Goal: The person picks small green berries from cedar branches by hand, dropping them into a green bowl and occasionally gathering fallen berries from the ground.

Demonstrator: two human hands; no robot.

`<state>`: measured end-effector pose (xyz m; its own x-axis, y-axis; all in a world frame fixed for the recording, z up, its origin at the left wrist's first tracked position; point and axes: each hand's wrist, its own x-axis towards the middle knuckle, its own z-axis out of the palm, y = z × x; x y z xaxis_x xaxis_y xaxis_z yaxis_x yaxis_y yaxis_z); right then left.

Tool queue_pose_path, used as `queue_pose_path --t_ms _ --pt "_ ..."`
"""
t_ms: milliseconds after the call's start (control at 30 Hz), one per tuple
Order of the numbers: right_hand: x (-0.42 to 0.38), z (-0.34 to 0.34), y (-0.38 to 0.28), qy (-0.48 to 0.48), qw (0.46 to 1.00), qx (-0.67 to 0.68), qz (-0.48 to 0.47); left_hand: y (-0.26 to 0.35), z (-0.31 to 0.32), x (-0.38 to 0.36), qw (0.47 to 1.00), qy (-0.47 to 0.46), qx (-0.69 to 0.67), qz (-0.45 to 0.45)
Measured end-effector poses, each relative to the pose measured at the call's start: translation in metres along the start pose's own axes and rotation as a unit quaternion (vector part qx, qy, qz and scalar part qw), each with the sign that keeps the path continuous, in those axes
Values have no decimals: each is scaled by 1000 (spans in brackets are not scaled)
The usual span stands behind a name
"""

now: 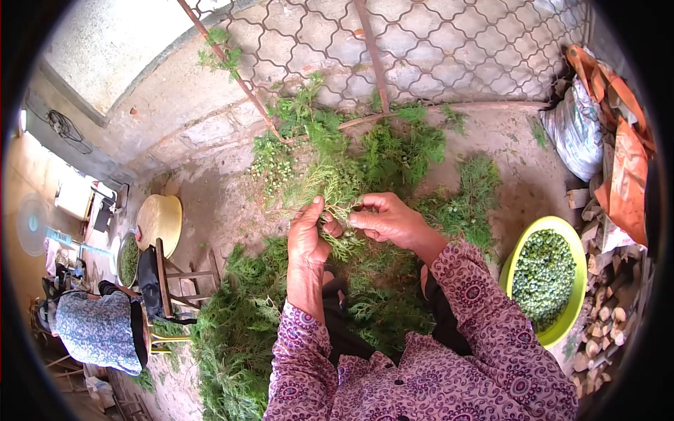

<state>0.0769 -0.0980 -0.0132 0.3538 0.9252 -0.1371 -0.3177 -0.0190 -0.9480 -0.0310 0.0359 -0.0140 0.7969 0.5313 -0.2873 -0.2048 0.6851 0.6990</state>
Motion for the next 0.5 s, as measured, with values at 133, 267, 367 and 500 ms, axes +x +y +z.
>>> queue_pose_path --t_ms 133,267,367,500 --pt "-4 2 -8 9 998 65 -9 -3 6 -3 1000 6 19 10" --pt "-3 2 -7 14 999 51 -9 -2 -4 -1 998 -18 56 18" --pt "-2 2 -5 21 999 26 -22 2 -4 -1 999 -4 52 15" --pt "-2 1 -6 9 1000 8 -10 0 -2 -2 997 26 76 22"
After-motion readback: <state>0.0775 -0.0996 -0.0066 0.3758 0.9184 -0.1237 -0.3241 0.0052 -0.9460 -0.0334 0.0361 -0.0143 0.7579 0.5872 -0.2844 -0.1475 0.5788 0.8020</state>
